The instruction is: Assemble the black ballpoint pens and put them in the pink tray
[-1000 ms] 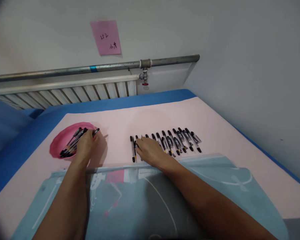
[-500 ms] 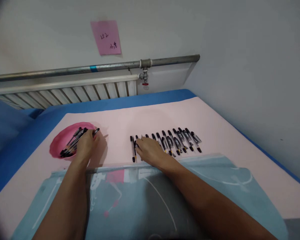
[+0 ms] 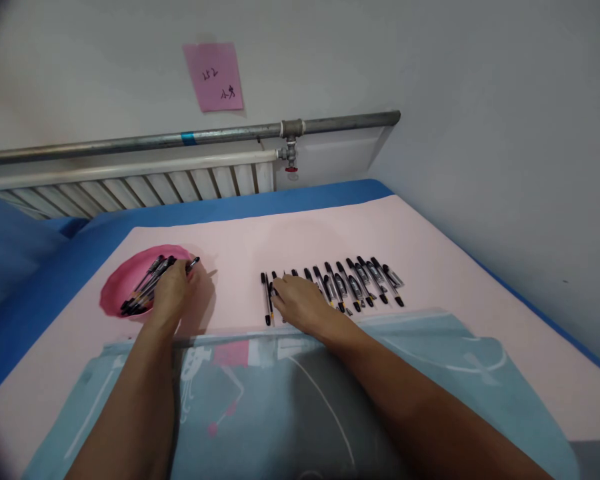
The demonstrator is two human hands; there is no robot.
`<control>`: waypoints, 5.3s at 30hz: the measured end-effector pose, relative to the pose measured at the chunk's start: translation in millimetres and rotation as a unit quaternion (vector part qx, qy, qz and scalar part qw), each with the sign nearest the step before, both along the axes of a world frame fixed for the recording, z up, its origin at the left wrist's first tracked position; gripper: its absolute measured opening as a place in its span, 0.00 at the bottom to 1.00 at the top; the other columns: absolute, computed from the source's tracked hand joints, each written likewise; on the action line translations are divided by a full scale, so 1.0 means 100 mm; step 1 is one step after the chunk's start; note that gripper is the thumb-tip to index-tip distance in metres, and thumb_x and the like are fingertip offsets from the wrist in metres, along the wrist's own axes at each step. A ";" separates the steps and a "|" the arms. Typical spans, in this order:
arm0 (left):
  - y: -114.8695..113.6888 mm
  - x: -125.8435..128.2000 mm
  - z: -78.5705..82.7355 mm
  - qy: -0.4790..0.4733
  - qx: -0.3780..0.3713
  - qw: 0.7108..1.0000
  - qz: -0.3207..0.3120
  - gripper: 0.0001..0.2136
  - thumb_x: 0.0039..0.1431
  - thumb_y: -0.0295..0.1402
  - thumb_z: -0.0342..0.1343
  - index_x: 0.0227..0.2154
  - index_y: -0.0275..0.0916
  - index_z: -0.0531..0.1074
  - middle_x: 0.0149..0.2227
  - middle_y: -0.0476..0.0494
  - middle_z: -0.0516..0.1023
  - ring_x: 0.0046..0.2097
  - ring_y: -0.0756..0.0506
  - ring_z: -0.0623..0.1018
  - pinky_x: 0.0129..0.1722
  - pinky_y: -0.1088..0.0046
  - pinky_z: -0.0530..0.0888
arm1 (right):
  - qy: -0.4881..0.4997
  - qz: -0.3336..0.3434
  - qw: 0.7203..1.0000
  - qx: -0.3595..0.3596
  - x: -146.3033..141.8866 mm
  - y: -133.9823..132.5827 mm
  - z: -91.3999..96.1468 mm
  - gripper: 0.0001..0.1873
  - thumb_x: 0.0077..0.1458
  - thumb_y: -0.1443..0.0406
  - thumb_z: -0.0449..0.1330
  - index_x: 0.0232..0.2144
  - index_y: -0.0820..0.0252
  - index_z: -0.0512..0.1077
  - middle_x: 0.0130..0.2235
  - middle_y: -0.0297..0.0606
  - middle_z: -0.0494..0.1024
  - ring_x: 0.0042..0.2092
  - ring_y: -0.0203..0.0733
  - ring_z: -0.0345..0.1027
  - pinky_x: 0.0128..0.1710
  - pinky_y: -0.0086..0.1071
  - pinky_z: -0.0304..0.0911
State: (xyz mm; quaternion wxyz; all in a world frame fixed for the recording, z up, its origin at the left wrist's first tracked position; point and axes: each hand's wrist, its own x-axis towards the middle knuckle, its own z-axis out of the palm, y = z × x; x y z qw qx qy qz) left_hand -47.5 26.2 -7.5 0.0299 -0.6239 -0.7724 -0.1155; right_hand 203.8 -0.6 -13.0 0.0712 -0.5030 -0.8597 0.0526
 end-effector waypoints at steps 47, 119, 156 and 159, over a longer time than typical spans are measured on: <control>-0.01 0.02 0.04 0.016 -0.008 1.000 0.007 0.14 0.57 0.33 0.44 0.41 0.32 0.68 0.38 0.33 0.76 0.40 0.39 0.76 0.36 0.68 0.69 | 0.001 -0.003 1.000 0.003 0.01 -0.01 -0.01 0.08 0.57 0.66 0.49 0.34 0.61 0.68 0.34 0.40 0.72 0.36 0.39 0.64 0.32 0.29 0.49; 0.00 0.02 0.02 0.009 -0.018 1.000 0.015 0.14 0.56 0.33 0.45 0.42 0.32 0.68 0.39 0.33 0.76 0.41 0.38 0.76 0.36 0.68 0.70 | 0.000 -0.004 1.000 0.000 -0.01 0.01 -0.01 0.09 0.57 0.66 0.48 0.33 0.62 0.67 0.34 0.40 0.72 0.36 0.39 0.65 0.31 0.29 0.48; -0.01 0.02 0.05 0.009 -0.014 1.000 0.006 0.14 0.56 0.33 0.45 0.41 0.32 0.69 0.38 0.34 0.76 0.40 0.39 0.75 0.36 0.68 0.69 | -0.005 -0.013 1.000 -0.013 0.00 -0.02 0.02 0.09 0.57 0.66 0.49 0.36 0.62 0.68 0.36 0.41 0.73 0.38 0.40 0.66 0.33 0.29 0.51; -0.01 0.02 0.05 0.011 -0.013 1.000 0.006 0.13 0.56 0.33 0.45 0.40 0.33 0.69 0.38 0.34 0.76 0.40 0.39 0.76 0.36 0.68 0.69 | -0.004 -0.012 1.000 -0.006 0.00 -0.02 0.02 0.09 0.57 0.66 0.50 0.34 0.62 0.68 0.36 0.41 0.73 0.37 0.40 0.66 0.32 0.29 0.50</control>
